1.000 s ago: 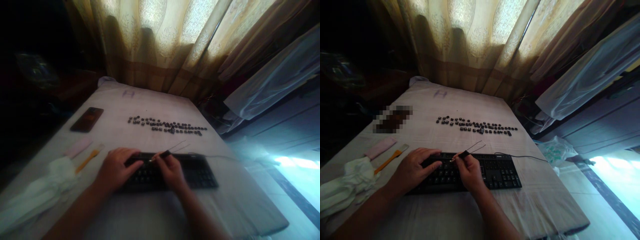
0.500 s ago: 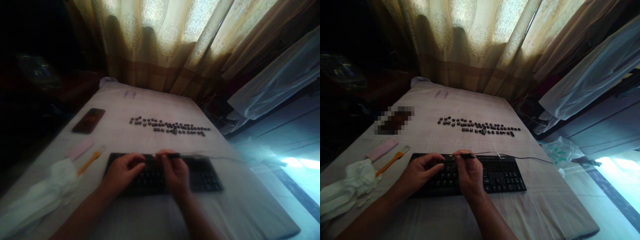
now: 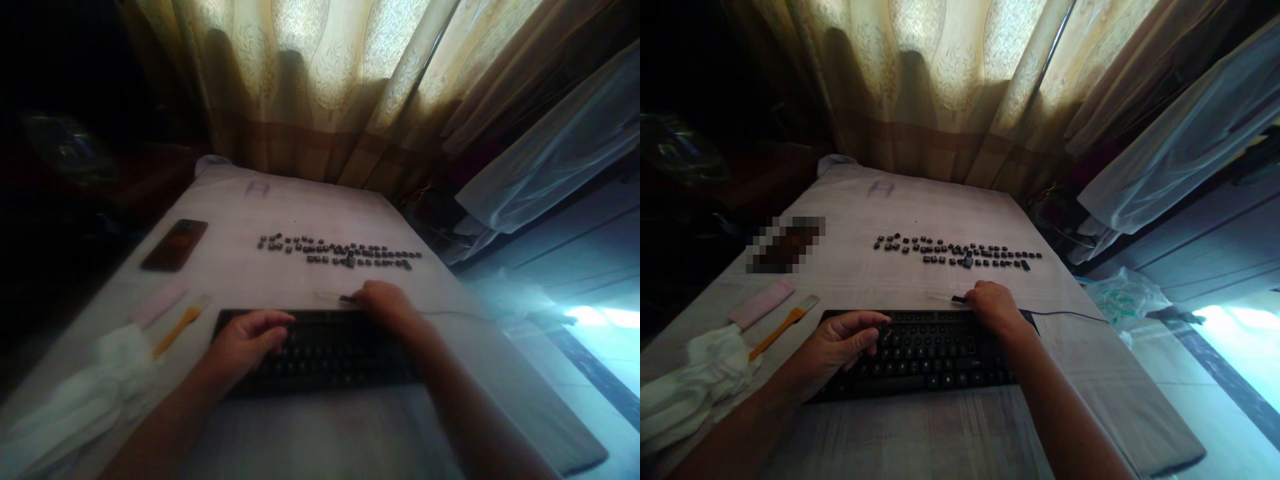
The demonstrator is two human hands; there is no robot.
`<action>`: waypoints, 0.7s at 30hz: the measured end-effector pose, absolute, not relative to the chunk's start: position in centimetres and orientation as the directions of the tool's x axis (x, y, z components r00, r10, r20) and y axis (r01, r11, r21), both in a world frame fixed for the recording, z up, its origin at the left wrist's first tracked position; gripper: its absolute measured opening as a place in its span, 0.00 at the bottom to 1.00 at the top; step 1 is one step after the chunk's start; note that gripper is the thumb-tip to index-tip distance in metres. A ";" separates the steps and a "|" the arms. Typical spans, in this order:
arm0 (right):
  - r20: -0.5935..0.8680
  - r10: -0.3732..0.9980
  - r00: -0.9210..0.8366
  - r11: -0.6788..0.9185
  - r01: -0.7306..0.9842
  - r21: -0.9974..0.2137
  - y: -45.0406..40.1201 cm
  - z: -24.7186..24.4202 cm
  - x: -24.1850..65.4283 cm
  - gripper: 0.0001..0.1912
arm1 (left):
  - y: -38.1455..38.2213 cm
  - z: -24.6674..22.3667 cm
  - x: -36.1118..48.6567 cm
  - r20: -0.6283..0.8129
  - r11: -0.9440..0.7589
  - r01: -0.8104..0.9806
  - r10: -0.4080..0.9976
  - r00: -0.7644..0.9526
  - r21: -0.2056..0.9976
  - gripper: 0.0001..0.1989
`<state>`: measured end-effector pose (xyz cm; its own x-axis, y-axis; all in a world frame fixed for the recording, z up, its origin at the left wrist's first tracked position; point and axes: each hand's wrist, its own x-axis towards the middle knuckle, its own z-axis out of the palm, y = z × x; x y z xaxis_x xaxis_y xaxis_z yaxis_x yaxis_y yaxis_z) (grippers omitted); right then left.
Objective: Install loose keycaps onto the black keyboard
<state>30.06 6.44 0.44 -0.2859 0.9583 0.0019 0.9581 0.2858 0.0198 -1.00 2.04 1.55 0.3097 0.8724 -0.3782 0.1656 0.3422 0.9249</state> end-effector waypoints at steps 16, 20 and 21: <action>0.456 0.847 -0.273 0.532 0.447 -0.720 -1.7 1.9 18.0 0.13 | 1.7 1.6 -0.7 -0.370 0.341 0.145 0.842 0.392 0.929 0.19; 0.271 0.949 -0.163 0.296 0.154 -0.943 -1.8 1.6 18.0 0.05 | 1.7 1.6 -0.8 -0.372 0.339 0.154 0.824 0.426 0.928 0.21; 0.169 0.973 -0.157 0.174 0.015 -0.985 -1.8 1.4 18.1 0.06 | 1.7 1.6 -0.8 -0.374 0.341 0.155 0.825 0.424 0.927 0.22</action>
<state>18.08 -1.77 1.38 -0.1574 0.9729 0.1692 0.0150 0.1736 -0.9847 -0.85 1.71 1.58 0.4238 0.8248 -0.3743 0.1552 0.3410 0.9271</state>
